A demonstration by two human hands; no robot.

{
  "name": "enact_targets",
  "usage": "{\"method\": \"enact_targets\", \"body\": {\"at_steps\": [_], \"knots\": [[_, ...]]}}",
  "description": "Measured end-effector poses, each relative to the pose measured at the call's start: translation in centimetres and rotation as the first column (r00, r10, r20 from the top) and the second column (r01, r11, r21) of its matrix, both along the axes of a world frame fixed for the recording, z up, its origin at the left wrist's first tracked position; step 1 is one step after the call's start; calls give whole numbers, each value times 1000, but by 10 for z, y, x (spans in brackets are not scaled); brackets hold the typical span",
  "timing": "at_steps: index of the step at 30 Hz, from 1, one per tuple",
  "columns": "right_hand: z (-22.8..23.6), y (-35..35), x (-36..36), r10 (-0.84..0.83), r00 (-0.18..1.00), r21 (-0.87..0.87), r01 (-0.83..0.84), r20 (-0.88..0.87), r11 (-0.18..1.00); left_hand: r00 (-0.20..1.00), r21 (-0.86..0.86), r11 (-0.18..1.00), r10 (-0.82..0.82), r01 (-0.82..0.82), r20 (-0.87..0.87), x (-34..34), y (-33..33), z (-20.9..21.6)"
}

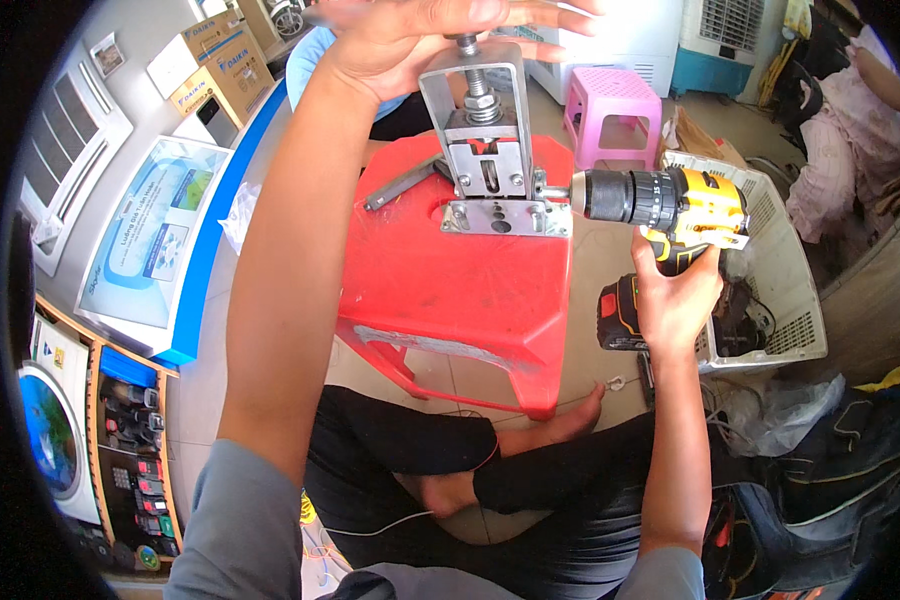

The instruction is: The person sits on the floor and assembles a wire harness by stripping insulation from colored wires, twisting them, and inserting them into a metal bracket mounted on a red stool. They use a cordless drill to secure the bracket and handle multiple wire colors.

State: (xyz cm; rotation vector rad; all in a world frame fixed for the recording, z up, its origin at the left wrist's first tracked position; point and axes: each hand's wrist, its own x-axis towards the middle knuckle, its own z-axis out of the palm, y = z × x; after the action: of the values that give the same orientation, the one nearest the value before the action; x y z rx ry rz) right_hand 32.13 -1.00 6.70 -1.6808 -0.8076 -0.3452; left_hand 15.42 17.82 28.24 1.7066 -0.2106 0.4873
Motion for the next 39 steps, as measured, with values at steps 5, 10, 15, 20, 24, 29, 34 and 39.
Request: {"method": "enact_targets", "body": {"at_steps": [5, 10, 15, 20, 24, 29, 34, 39], "knots": [[-5, 0, 3, -4, 1000, -10, 4, 14, 1000, 990, 81, 990, -118, 112, 74, 6, 13, -15], [-1, -4, 0, 3, 1000, -20, -3, 2, 1000, 960, 64, 961, 272, -268, -72, -12, -21, -5], [0, -4, -2, -10, 1000, -44, 10, 0, 999, 431, 539, 241, 864, -808, 260, -2, -52, -17], [-12, -2, 9, 30, 999, 6, -30, -14, 1000, 214, 467, 13, 900, -884, 380, 5, -61, -22], [-7, -1, 0, 9, 999, -20, -10, -35, 1000, 837, 354, 760, 516, -545, 181, -15, -13, -17], [-4, -2, 0, 11, 1000, -17, -11, -18, 1000, 969, 34, 977, -213, 210, 127, 7, 14, -20], [-5, -2, 1, 41, 998, -8, -41, -52, 999, 978, 12, 985, -174, 174, 112, 5, 19, -26], [-3, -3, -2, 36, 998, -20, -37, -41, 999, 992, 39, 999, -13, 8, 124, -3, 11, -24]]}}
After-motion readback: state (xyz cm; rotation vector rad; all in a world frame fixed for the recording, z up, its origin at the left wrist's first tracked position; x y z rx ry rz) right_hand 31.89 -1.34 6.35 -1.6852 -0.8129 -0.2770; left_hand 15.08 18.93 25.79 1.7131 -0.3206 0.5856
